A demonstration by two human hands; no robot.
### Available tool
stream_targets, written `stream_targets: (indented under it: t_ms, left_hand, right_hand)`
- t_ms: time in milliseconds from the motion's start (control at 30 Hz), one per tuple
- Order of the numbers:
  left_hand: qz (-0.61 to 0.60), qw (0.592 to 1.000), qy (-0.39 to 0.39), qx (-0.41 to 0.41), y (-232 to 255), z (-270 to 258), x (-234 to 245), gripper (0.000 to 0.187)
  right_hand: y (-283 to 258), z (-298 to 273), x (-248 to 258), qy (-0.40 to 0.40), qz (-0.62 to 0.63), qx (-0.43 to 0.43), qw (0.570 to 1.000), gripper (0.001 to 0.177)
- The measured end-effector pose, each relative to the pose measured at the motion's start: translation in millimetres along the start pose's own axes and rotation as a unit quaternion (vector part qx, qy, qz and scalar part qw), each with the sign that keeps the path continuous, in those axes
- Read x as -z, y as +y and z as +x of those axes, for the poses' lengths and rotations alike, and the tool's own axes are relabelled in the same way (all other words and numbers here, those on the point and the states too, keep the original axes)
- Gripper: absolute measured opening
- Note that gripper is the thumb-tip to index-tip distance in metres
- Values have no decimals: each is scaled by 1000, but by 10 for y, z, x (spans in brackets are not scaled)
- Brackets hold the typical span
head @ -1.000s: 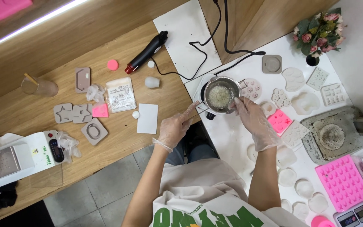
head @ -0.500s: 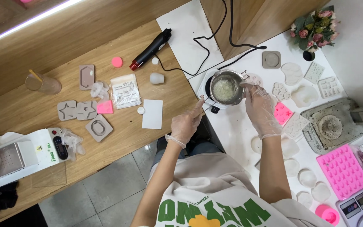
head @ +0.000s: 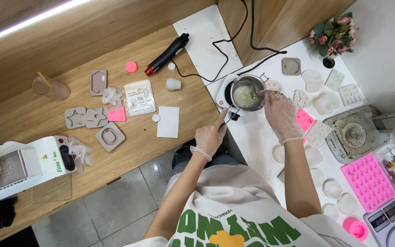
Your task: Stirring and heating wax in a small pot using a heat gun and a heating plate.
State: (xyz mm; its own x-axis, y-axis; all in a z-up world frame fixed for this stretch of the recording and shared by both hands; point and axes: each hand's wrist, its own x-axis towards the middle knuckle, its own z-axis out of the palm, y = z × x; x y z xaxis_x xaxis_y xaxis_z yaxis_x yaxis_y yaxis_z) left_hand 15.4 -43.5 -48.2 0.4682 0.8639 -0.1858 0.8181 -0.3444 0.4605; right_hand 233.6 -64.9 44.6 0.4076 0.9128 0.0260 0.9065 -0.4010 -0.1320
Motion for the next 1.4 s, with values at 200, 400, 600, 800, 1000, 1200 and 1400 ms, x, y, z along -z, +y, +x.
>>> stream_targets:
  t_ms: [200,400,600,800,1000,1200,1400]
  left_hand:
    - [-10,1000,14,-2,24,-19,23,65]
    - [-25,999,26,-7,66,-70,-19,64]
    - [-45,997,50,-21,118,-87,-4,63]
    - [-52,998,34,-27,43,-30,-55,62]
    - [-83,996,26,-23,59,-45,-2,64]
    - [-109,994,15,-15,23,-7,-24,61]
    - [-109,994,7,-5,22,-6,-4,59]
  right_hand:
    - [127,-35,-141,35,36,20,999,21]
    - [154,-38,-260,74,39,22,996,19]
    - [123,-97,-286,116,24,12,993,17]
    - [91,-115,-426,72,99,-51,991,24]
    - [53,-106,-453,58,49,-94,993,23]
    - [-42,-121,-403,23,66,-143,987,26]
    - [-201,-134,-324,-10,82,-179,980,34]
